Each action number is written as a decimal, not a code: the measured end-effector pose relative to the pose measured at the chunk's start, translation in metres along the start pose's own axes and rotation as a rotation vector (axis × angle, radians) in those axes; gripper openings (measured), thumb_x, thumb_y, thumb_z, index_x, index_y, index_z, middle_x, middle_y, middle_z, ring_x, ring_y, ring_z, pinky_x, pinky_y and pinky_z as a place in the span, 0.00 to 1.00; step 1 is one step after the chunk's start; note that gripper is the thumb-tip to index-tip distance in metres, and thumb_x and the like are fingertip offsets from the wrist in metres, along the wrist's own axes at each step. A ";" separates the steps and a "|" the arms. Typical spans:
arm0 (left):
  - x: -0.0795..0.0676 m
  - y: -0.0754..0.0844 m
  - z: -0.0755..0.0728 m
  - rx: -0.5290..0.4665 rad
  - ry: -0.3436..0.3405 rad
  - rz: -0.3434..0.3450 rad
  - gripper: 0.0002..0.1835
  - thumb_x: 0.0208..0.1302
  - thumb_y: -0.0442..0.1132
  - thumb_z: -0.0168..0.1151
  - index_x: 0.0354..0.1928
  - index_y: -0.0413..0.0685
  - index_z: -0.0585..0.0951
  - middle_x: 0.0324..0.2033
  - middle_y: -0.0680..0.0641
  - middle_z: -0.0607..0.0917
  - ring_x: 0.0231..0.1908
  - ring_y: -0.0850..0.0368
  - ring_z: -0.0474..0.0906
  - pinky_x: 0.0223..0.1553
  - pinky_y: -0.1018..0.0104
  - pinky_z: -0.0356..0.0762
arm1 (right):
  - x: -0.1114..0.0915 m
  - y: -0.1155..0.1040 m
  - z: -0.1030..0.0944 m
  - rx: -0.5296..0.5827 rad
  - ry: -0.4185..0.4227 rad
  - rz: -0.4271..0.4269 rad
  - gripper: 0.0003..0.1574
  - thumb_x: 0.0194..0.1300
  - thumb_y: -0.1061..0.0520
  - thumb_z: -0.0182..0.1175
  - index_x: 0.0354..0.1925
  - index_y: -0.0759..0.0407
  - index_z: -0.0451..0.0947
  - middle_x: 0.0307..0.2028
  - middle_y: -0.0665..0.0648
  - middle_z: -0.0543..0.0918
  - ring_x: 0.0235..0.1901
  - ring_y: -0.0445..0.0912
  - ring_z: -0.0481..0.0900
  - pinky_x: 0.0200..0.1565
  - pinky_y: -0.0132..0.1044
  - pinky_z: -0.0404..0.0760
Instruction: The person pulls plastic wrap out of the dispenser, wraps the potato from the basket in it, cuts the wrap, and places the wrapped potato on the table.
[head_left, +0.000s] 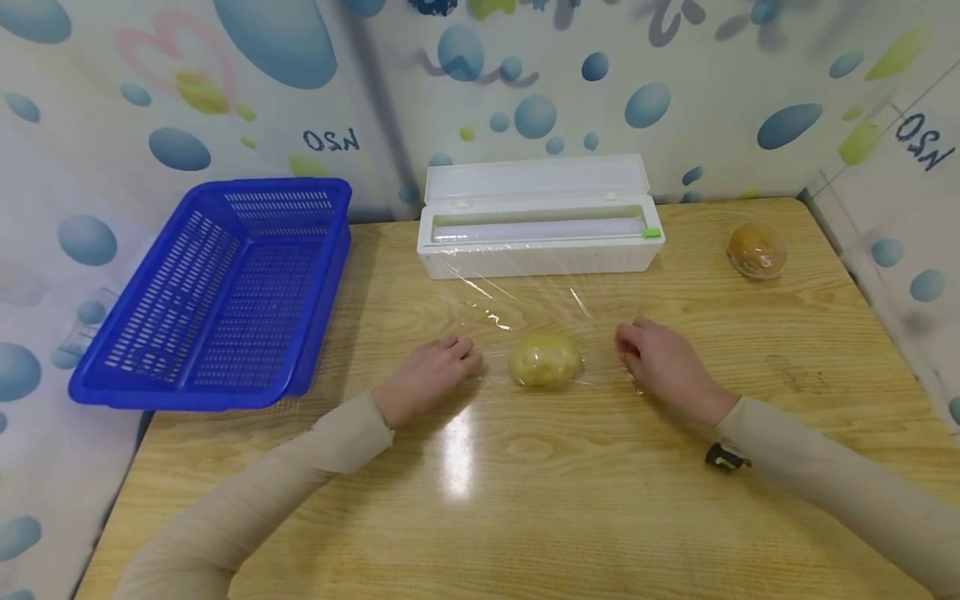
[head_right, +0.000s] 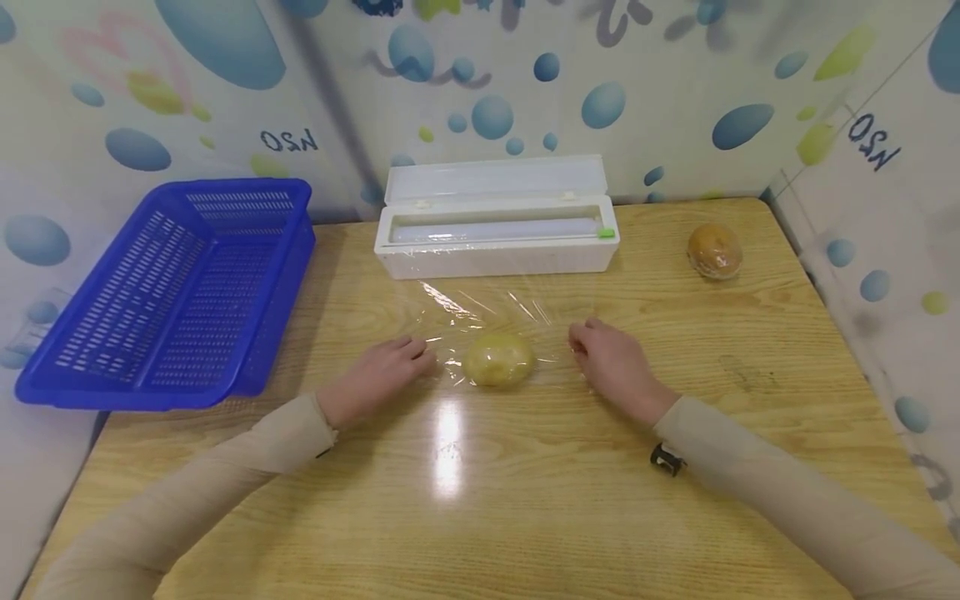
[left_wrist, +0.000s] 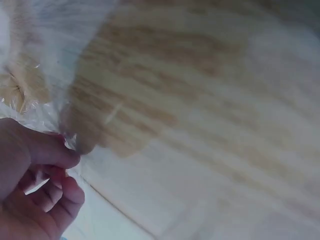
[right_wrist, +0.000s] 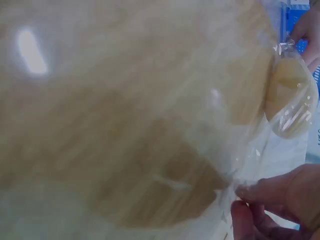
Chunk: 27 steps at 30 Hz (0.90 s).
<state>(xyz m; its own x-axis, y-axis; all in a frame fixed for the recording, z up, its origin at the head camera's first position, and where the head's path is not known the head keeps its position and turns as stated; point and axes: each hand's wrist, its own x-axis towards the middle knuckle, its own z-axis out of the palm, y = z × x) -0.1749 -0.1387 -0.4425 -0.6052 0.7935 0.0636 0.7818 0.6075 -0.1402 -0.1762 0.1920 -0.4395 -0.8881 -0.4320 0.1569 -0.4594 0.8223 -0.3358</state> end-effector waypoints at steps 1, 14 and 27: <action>-0.001 0.000 0.000 0.005 -0.003 -0.004 0.12 0.52 0.25 0.58 0.38 0.45 0.75 0.32 0.49 0.72 0.32 0.54 0.66 0.29 0.68 0.70 | 0.001 0.001 -0.001 0.012 -0.010 0.002 0.11 0.50 0.67 0.62 0.22 0.56 0.70 0.20 0.50 0.67 0.20 0.43 0.65 0.21 0.35 0.65; -0.012 0.004 -0.016 0.087 -0.018 -0.041 0.08 0.52 0.29 0.60 0.33 0.48 0.76 0.30 0.50 0.76 0.32 0.54 0.68 0.31 0.63 0.64 | -0.002 0.008 -0.012 -0.007 -0.082 0.053 0.07 0.53 0.58 0.64 0.32 0.58 0.83 0.27 0.52 0.80 0.25 0.45 0.76 0.27 0.41 0.74; -0.019 0.004 -0.016 0.086 0.008 -0.062 0.19 0.55 0.29 0.57 0.51 0.49 0.71 0.33 0.49 0.75 0.34 0.51 0.71 0.32 0.60 0.66 | -0.018 0.004 -0.011 -0.237 0.072 -0.151 0.11 0.49 0.64 0.58 0.35 0.63 0.77 0.31 0.60 0.74 0.30 0.54 0.73 0.27 0.46 0.74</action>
<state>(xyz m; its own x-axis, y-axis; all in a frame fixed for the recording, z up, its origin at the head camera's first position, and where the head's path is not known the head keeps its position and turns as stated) -0.1575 -0.1508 -0.4287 -0.6506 0.7549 0.0826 0.7268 0.6506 -0.2205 -0.1625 0.2067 -0.4333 -0.8043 -0.5358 0.2569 -0.5699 0.8180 -0.0781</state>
